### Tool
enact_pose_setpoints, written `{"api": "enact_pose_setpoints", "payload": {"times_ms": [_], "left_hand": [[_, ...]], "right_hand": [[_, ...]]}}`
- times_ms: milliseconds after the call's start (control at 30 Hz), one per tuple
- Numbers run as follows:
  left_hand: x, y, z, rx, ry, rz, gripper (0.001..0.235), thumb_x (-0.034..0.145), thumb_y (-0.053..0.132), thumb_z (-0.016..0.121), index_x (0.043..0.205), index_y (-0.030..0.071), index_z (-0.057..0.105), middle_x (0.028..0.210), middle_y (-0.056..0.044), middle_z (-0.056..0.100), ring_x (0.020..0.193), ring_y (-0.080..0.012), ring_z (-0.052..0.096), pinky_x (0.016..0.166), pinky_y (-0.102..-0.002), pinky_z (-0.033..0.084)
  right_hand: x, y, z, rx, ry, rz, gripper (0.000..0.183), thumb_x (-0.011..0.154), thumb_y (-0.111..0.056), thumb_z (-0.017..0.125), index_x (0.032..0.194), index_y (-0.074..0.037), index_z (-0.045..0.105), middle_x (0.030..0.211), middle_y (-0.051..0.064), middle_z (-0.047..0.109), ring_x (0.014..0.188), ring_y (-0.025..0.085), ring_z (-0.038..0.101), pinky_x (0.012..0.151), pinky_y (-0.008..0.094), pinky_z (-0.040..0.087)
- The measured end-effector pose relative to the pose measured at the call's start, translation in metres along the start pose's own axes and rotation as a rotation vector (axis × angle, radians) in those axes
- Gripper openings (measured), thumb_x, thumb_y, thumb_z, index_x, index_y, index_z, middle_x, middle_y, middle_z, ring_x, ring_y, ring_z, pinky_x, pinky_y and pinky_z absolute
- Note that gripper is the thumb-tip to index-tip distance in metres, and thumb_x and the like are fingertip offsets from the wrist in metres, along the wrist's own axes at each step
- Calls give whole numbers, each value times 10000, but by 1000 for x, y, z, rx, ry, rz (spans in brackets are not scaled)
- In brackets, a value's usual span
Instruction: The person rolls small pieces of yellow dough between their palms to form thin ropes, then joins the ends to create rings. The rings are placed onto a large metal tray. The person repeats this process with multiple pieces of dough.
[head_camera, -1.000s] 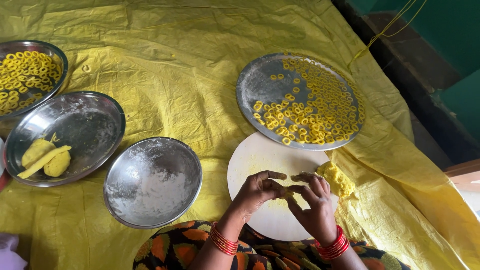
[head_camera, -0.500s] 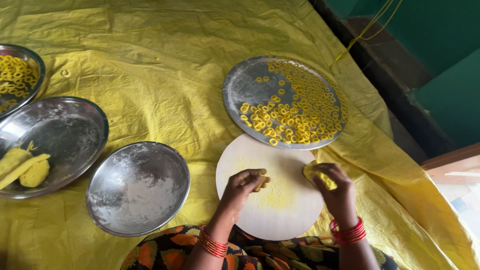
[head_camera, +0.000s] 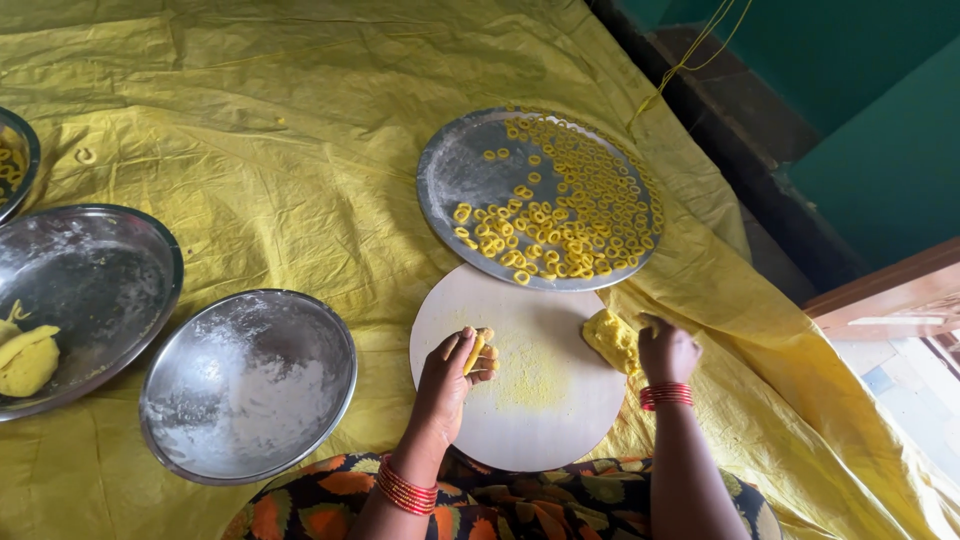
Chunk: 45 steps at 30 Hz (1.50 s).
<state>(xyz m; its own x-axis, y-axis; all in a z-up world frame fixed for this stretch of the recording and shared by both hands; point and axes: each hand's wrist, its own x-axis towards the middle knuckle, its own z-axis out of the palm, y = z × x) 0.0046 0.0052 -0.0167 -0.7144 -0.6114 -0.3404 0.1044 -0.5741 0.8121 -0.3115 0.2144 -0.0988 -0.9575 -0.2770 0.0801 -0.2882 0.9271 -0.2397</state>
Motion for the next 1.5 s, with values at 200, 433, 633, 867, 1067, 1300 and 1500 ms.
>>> {"api": "enact_pose_setpoints", "payload": {"times_ms": [200, 433, 633, 867, 1067, 1300, 1500], "left_hand": [[-2, 6, 2, -27, 16, -8, 475, 998, 408, 537, 1245, 32, 689, 1018, -94, 737, 885, -165, 679, 815, -335, 557], [0, 6, 4, -122, 19, -14, 591, 1008, 511, 438, 1259, 23, 658, 1047, -78, 762, 960, -174, 689, 860, -345, 527], [-1, 3, 3, -213, -40, -22, 578, 1025, 508, 466, 1313, 33, 621, 1163, -127, 697, 1029, -199, 651, 915, -362, 519], [-2, 12, 2, -40, 86, -45, 514, 945, 406, 579, 1360, 101, 595, 1277, -48, 680, 1096, -181, 593, 929, -339, 490], [-14, 36, 4, 47, 210, 190, 526, 935, 335, 620, 1389, 89, 518, 1325, -70, 608, 1176, -147, 587, 962, -318, 467], [-106, 65, 15, -28, -381, 442, 372, 972, 212, 662, 1241, -39, 611, 1129, -156, 700, 1005, -211, 644, 919, -347, 514], [-117, 64, 37, 223, -734, 351, 415, 970, 233, 666, 1290, -20, 589, 1147, -151, 685, 995, -205, 637, 892, -346, 514]], "right_hand": [[-13, -4, 39, -106, -104, -144, 585, 836, -95, 545, 1374, -306, 636, 1482, -7, 587, 1415, 308, 403, 1187, 586, 219], [-13, 1, 42, -105, -144, -134, 523, 861, -196, 607, 1369, -311, 663, 1512, 94, 481, 1443, 373, 337, 1194, 582, 204], [5, 22, 55, 333, -115, -45, 352, 922, -377, 699, 1239, -249, 782, 1330, 107, 694, 1240, 370, 659, 1156, 469, 495], [-9, -2, 45, 384, 269, -144, 316, 820, -249, 822, 1115, -145, 773, 1227, 213, 655, 1167, 414, 578, 1014, 508, 460], [-62, -63, 30, 387, 16, -590, 234, 865, -139, 759, 1098, -130, 736, 1156, 88, 718, 1088, 311, 631, 972, 433, 524], [-146, -132, 35, 220, -501, -978, 476, 807, -130, 678, 1281, -156, 668, 1407, 54, 589, 1308, 254, 491, 1091, 401, 443], [-167, -146, 21, -8, -705, -1024, 512, 988, -375, 589, 1466, -211, 510, 1513, 33, 469, 1427, 232, 371, 1196, 418, 306]]}}
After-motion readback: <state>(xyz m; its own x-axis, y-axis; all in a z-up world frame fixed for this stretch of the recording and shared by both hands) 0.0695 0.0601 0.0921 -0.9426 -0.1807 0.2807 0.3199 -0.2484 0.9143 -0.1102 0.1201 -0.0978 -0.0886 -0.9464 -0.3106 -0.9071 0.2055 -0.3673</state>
